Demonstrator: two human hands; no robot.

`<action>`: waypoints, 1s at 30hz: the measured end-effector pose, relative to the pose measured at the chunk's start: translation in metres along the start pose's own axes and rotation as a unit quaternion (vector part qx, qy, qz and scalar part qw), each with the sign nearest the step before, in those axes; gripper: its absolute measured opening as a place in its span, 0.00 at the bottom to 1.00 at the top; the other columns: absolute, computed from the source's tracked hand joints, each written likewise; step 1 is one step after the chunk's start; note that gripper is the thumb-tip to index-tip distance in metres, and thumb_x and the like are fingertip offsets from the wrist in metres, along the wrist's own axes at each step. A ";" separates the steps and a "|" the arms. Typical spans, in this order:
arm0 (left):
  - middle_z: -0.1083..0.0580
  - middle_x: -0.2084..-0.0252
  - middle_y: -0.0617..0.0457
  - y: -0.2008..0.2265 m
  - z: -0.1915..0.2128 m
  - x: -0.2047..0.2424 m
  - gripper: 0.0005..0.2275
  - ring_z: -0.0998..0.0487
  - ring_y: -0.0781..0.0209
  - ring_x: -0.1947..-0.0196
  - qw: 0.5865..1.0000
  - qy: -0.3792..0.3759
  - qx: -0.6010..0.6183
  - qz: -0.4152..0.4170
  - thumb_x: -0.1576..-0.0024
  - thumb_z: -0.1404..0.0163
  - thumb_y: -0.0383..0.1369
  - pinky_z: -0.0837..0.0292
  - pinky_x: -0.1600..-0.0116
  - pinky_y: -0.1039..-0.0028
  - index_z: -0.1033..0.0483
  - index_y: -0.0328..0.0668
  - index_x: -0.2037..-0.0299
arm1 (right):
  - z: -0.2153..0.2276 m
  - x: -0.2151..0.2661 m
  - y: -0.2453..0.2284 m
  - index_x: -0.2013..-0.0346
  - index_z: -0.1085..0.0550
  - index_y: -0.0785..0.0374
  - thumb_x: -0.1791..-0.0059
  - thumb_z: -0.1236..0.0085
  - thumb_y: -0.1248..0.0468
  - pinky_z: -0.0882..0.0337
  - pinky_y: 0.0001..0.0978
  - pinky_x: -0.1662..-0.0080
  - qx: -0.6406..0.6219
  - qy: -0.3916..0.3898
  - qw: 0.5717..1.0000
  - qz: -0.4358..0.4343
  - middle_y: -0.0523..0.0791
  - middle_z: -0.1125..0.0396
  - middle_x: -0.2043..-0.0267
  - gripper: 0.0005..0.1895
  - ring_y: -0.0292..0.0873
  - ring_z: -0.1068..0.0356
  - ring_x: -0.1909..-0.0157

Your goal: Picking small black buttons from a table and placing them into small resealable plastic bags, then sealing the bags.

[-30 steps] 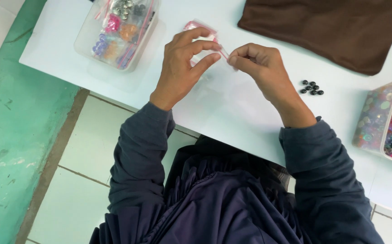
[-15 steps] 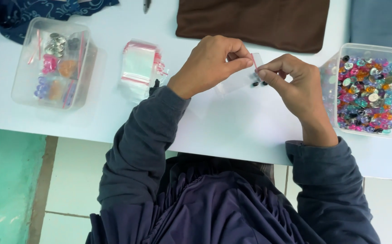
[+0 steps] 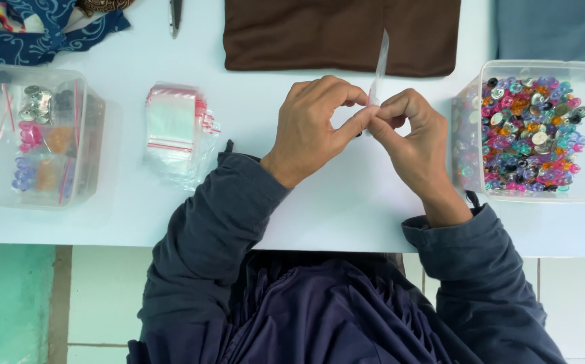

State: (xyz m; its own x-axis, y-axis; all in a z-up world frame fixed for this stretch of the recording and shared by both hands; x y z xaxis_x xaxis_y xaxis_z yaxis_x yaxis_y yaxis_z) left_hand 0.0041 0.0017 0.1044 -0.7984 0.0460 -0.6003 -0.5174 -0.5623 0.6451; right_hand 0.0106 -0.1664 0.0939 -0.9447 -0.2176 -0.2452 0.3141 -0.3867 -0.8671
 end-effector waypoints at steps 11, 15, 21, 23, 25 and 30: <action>0.31 0.74 0.68 -0.007 -0.006 0.004 0.09 0.28 0.69 0.74 0.998 -0.039 -0.005 0.040 0.44 0.48 0.29 0.32 0.50 0.66 0.36 0.50 0.72 | -0.004 -0.003 0.002 0.69 0.30 0.57 0.46 0.34 0.66 0.34 0.26 0.55 -0.019 -0.003 1.000 0.003 0.40 0.34 0.67 0.12 0.35 0.37 0.62; 0.34 0.76 0.67 -0.006 -0.007 0.008 0.10 0.35 0.67 0.77 0.997 -0.065 -0.010 0.029 0.51 0.48 0.25 0.35 0.55 0.69 0.39 0.49 0.73 | 0.009 -0.008 0.015 0.69 0.32 0.60 0.49 0.35 0.71 0.34 0.28 0.59 -0.141 0.079 0.987 -0.009 0.42 0.34 0.69 0.12 0.37 0.36 0.66; 0.31 0.75 0.67 -0.007 -0.012 0.011 0.08 0.32 0.66 0.79 0.994 -0.094 -0.029 0.037 0.48 0.47 0.30 0.34 0.54 0.67 0.35 0.49 0.73 | 0.002 0.000 -0.012 0.62 0.32 0.61 0.43 0.40 0.70 0.32 0.31 0.52 0.039 0.092 0.992 0.072 0.42 0.32 0.62 0.09 0.40 0.31 0.56; 0.30 0.68 0.66 0.003 -0.001 0.006 0.06 0.30 0.66 0.73 0.996 -0.065 -0.057 -0.005 0.44 0.45 0.33 0.35 0.52 0.69 0.32 0.48 0.65 | 0.004 0.000 -0.009 0.62 0.32 0.62 0.43 0.39 0.73 0.32 0.32 0.53 0.065 0.092 0.989 0.096 0.43 0.31 0.62 0.09 0.41 0.30 0.58; 0.29 0.61 0.66 0.007 0.008 0.000 0.08 0.27 0.67 0.67 0.995 -0.037 -0.085 -0.046 0.41 0.43 0.36 0.36 0.51 0.70 0.28 0.48 0.58 | 0.006 -0.001 -0.006 0.62 0.32 0.62 0.43 0.39 0.75 0.31 0.32 0.53 0.091 0.090 0.985 0.118 0.43 0.30 0.63 0.10 0.41 0.30 0.59; 0.32 0.43 0.52 0.017 0.015 -0.007 0.13 0.26 0.57 0.47 0.919 0.027 -0.262 -0.294 0.37 0.51 0.21 0.25 0.52 0.69 0.24 0.56 0.52 | 0.009 -0.001 -0.003 0.62 0.29 0.67 0.44 0.36 0.78 0.30 0.31 0.56 0.092 0.098 0.979 0.153 0.47 0.30 0.62 0.09 0.42 0.31 0.62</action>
State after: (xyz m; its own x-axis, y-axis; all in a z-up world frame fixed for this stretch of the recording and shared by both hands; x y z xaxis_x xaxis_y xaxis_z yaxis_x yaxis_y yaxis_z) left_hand -0.0037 0.0046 0.1270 -0.4054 0.4357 -0.8037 -0.6231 -0.7749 -0.1058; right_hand 0.0114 -0.1732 0.1003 -0.7979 -0.1802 -0.5752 0.5800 -0.4894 -0.6513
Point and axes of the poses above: each hand's wrist, its own x-axis away from the middle knuckle, its own z-axis out of the back of the hand, y = z × x, the point moved 4 cm from there along -x, towards the middle knuckle
